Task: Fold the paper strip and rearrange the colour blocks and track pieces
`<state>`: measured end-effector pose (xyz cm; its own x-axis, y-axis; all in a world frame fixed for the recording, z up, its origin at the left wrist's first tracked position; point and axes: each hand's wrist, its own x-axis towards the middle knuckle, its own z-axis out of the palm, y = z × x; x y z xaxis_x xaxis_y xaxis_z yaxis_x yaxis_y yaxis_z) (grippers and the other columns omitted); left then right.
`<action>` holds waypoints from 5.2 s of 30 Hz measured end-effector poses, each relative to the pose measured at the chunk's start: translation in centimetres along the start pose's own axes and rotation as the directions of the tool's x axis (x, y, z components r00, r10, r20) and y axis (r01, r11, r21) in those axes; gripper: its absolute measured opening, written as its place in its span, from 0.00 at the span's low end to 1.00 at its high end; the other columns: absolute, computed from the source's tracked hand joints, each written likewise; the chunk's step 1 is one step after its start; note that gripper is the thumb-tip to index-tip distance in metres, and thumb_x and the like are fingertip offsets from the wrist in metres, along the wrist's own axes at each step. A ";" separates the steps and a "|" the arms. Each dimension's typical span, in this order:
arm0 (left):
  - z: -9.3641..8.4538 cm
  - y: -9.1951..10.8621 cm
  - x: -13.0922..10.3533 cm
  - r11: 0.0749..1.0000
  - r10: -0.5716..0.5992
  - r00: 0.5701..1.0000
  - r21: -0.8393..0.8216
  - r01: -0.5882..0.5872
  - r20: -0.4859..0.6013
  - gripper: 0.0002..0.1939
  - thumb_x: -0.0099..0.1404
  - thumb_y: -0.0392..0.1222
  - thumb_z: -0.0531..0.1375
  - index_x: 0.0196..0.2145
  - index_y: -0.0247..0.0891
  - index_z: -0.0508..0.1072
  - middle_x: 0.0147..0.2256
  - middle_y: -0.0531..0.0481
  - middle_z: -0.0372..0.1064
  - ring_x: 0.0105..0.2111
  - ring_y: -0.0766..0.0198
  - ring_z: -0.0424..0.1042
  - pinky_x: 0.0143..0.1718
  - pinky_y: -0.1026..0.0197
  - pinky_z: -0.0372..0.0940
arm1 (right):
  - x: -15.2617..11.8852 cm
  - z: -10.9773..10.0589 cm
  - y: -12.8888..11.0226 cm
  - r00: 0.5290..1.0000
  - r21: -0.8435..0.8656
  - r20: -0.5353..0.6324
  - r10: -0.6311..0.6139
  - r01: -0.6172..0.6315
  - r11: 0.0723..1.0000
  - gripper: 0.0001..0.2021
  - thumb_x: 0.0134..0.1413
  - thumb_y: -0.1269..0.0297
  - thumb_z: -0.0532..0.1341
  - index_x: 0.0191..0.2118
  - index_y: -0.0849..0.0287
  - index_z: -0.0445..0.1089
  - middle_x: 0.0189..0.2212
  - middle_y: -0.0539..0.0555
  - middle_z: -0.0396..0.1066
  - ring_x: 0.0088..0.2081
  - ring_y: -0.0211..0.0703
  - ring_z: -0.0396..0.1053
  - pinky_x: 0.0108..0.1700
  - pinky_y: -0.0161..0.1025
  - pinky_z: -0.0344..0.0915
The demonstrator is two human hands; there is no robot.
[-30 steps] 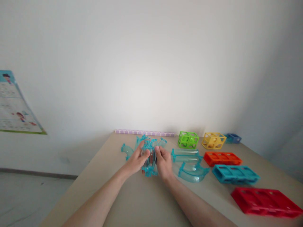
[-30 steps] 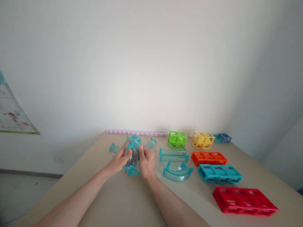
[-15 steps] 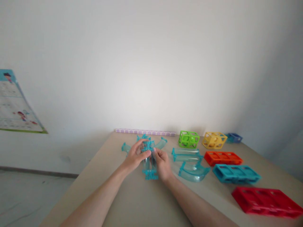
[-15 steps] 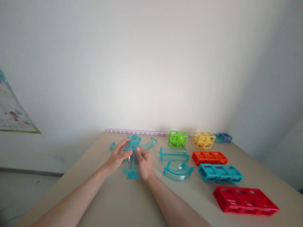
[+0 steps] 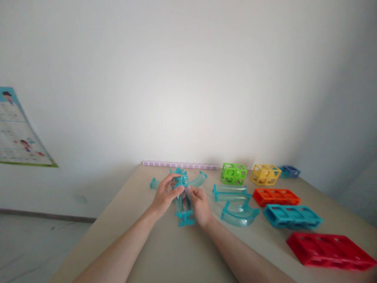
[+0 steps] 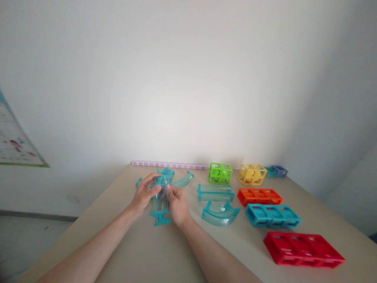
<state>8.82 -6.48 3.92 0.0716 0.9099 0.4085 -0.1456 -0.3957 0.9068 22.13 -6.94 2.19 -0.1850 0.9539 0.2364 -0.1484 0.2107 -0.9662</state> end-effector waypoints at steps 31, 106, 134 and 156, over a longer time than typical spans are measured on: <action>-0.1 -0.4 0.6 0.991 0.050 0.999 0.125 -0.048 -0.011 0.18 0.55 0.50 0.66 0.40 0.37 0.74 0.28 0.50 0.71 0.28 0.63 0.71 0.31 0.63 0.65 | 0.0 0.3 0.6 0.998 0.094 -0.012 0.059 -0.058 0.994 0.25 0.46 0.38 0.59 0.19 0.58 0.64 0.11 0.46 0.59 0.13 0.32 0.50 0.16 0.32 0.46; -1.8 -3.2 1.2 0.631 0.237 0.951 0.776 0.005 -0.199 0.06 0.59 0.39 0.57 0.32 0.40 0.74 0.33 0.47 0.71 0.38 0.56 0.69 0.45 0.54 0.61 | -9.4 -0.2 -3.8 0.971 -0.936 0.100 -0.216 0.166 0.311 0.29 0.47 0.76 0.55 0.58 0.57 0.60 0.49 0.64 0.66 0.49 0.54 0.66 0.48 0.46 0.67; -3.4 -5.6 2.3 0.604 0.106 0.968 0.788 0.120 -0.229 0.18 0.54 0.22 0.53 0.38 0.36 0.74 0.39 0.43 0.72 0.40 0.59 0.72 0.42 0.59 0.64 | 1.5 -0.7 3.4 0.908 -0.615 -0.397 -0.132 -0.156 0.773 0.16 0.59 0.61 0.49 0.22 0.56 0.65 0.20 0.55 0.69 0.24 0.44 0.64 0.26 0.36 0.54; -6.7 -4.3 3.6 0.561 -0.133 0.876 0.693 0.452 -0.463 0.09 0.55 0.43 0.61 0.31 0.38 0.79 0.32 0.43 0.79 0.35 0.54 0.76 0.34 0.60 0.64 | 0.5 0.5 2.1 0.972 -0.809 -0.131 -0.196 0.010 0.588 0.18 0.56 0.56 0.59 0.46 0.64 0.72 0.46 0.65 0.62 0.50 0.55 0.64 0.54 0.49 0.61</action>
<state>3.14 -0.65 0.78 -0.3749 0.9076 0.1889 0.6350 0.1029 0.7657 21.21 -6.08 0.31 -0.0236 0.9137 0.4058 0.6967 0.3061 -0.6488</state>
